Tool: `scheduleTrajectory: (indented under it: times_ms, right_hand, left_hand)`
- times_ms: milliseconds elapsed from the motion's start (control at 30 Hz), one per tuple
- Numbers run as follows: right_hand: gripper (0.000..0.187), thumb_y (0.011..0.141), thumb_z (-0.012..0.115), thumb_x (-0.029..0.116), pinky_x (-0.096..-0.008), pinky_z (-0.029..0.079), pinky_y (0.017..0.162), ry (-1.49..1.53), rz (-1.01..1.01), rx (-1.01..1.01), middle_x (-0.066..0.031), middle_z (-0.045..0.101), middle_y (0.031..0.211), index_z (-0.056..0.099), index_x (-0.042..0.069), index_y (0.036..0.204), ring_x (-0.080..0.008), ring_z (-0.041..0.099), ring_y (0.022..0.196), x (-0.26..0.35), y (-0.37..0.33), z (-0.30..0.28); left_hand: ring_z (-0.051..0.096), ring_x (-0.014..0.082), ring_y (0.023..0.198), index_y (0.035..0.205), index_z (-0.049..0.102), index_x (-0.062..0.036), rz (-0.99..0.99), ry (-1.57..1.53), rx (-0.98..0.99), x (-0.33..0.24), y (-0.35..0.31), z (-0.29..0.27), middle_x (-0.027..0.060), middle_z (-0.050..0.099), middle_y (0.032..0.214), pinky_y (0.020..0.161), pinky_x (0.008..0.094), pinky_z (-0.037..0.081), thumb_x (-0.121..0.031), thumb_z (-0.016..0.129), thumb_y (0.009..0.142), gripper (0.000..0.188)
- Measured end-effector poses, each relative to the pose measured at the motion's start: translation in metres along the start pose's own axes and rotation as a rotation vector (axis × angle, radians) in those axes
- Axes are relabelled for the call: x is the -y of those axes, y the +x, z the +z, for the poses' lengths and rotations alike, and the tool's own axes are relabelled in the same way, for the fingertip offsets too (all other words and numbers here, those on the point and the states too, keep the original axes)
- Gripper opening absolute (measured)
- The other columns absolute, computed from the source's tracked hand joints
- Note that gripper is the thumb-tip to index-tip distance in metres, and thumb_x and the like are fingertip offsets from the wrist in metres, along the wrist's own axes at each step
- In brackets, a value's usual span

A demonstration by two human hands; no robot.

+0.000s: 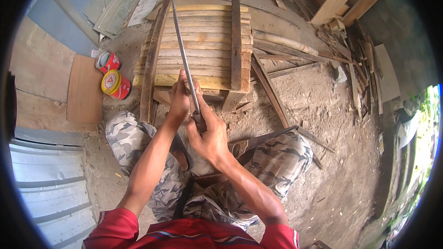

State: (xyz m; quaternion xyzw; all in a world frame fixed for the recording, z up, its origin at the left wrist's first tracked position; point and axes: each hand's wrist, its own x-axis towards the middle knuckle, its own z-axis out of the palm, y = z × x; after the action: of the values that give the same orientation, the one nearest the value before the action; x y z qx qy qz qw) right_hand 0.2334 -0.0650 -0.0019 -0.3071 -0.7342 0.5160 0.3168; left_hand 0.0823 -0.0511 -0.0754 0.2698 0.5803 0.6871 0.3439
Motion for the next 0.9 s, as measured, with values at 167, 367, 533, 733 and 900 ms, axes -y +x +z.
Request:
scheduleTrajectory:
  times_ms: [167,367,533,733,900]
  right_hand:
    - [0.063,0.089,0.060,0.004,-0.0229,0.041,0.055,-0.023,-0.041,-0.012,0.0024,0.047,0.066,0.043,0.000,0.150,-0.0046,0.044,0.059,-0.004,0.000,0.001]
    - [0.063,0.090,0.060,0.005,-0.0230,0.041,0.055,-0.013,-0.001,0.007,0.0025,0.047,0.066,0.042,0.001,0.150,-0.0047,0.045,0.059,-0.001,0.000,0.002]
    - [0.064,0.090,0.060,0.005,-0.0233,0.041,0.056,-0.007,-0.027,-0.009,0.0030,0.047,0.067,0.041,0.001,0.151,-0.0054,0.046,0.060,-0.004,0.001,0.002]
    - [0.063,0.090,0.059,0.005,-0.0227,0.041,0.056,0.003,-0.001,0.010,0.0031,0.047,0.068,0.041,0.000,0.150,-0.0048,0.046,0.060,-0.003,0.001,0.002]
    - [0.060,0.091,0.058,0.003,-0.0219,0.042,0.056,0.021,-0.017,-0.010,0.0016,0.052,0.071,0.043,-0.001,0.149,-0.0039,0.048,0.060,-0.006,0.000,0.004]
  left_hand:
    - [0.052,0.0151,0.061,0.074,0.057,-0.0073,-0.013,0.043,0.022,0.002,0.001,-0.002,0.0037,0.054,0.065,0.060,0.0307,0.044,-0.054,0.024,0.109,0.067]
    - [0.052,0.0151,0.060,0.074,0.057,-0.0066,-0.012,0.009,0.034,0.009,0.005,-0.007,0.0041,0.055,0.064,0.059,0.0304,0.044,-0.053,0.023,0.109,0.068]
    - [0.053,0.0152,0.061,0.073,0.058,-0.0066,-0.014,0.055,0.028,0.001,0.001,-0.003,0.0039,0.055,0.064,0.061,0.0308,0.045,-0.056,0.023,0.108,0.070]
    - [0.053,0.0159,0.062,0.072,0.058,-0.0065,-0.034,0.031,0.028,0.003,0.002,-0.004,0.0039,0.055,0.064,0.063,0.0309,0.045,-0.058,0.024,0.107,0.071]
    - [0.054,0.0165,0.065,0.071,0.057,-0.0062,-0.031,0.027,0.025,-0.005,-0.001,0.000,0.0040,0.055,0.065,0.066,0.0317,0.045,-0.060,0.025,0.106,0.072]
